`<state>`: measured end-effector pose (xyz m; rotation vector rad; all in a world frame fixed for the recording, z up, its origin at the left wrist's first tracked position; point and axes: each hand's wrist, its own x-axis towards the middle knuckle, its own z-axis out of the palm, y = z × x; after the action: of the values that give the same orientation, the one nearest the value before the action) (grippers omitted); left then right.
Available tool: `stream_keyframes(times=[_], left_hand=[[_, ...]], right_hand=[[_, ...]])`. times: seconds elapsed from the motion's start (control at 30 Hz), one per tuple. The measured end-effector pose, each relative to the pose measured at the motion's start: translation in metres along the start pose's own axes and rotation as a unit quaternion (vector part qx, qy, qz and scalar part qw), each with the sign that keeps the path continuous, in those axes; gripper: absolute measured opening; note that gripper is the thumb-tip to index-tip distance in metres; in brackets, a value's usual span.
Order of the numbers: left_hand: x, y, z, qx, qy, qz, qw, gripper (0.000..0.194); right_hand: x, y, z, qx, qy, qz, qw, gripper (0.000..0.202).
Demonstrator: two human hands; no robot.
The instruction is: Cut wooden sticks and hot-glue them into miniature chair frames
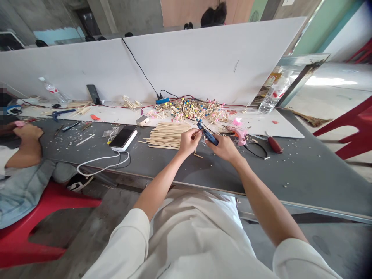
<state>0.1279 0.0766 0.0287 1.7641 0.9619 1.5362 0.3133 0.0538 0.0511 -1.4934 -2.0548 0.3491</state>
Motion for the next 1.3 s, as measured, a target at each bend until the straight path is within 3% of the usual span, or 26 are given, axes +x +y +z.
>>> stream_keyframes(times=[0.83,1.3], left_hand=[[0.0019,0.0048,-0.0005,-0.077,-0.015,-0.042,0.996,0.041],[0.0018,0.0016,-0.0007,-0.082,-0.027,-0.03,0.996,0.042]], right_hand=[[0.0003,0.0012,-0.0001,0.001,-0.001,-0.001,1.0,0.036],[0.0008,0.0022,0.0019,-0.002,0.005,0.007,1.0,0.034]])
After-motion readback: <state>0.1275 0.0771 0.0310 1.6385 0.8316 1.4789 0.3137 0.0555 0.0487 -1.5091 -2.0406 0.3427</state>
